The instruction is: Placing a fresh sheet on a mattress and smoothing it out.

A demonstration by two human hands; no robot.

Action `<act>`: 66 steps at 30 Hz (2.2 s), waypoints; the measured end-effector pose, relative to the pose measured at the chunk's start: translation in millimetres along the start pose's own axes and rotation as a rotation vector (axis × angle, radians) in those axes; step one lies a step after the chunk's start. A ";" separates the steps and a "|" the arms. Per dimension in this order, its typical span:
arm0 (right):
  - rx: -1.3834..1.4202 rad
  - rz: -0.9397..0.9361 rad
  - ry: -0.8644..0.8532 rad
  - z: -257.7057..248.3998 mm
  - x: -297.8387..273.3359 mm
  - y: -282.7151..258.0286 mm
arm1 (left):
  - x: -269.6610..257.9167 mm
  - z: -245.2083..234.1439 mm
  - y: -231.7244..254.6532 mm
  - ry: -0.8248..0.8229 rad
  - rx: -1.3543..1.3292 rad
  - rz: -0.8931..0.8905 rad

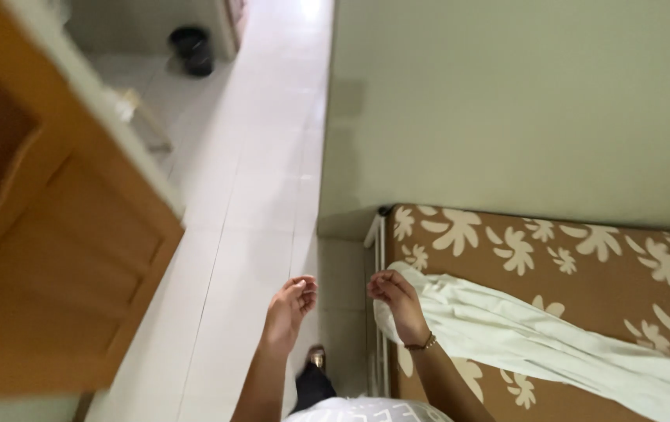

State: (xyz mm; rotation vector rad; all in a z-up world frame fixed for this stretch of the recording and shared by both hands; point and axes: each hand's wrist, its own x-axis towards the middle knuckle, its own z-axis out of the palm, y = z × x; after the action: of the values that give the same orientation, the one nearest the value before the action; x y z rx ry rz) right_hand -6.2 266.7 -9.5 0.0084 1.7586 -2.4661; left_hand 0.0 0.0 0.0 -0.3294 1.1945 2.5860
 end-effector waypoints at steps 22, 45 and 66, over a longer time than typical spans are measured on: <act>-0.034 0.065 0.044 7.2 110.4 -22.9 | 127.4 7.8 40.1 0.013 0.091 -0.071; -0.042 -0.101 -0.051 -19.2 -51.5 -60.2 | -39.6 72.5 -18.2 0.055 0.247 0.156; -0.358 -0.364 0.086 11.9 -28.5 -14.4 | -75.3 -2.4 14.0 0.131 0.536 0.112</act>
State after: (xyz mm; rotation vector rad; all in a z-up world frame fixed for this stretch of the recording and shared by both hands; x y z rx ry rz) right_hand 21.5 262.7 10.0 -0.2628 2.4025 -2.3547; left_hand 66.0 -21.9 32.2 -0.3218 1.9319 2.2339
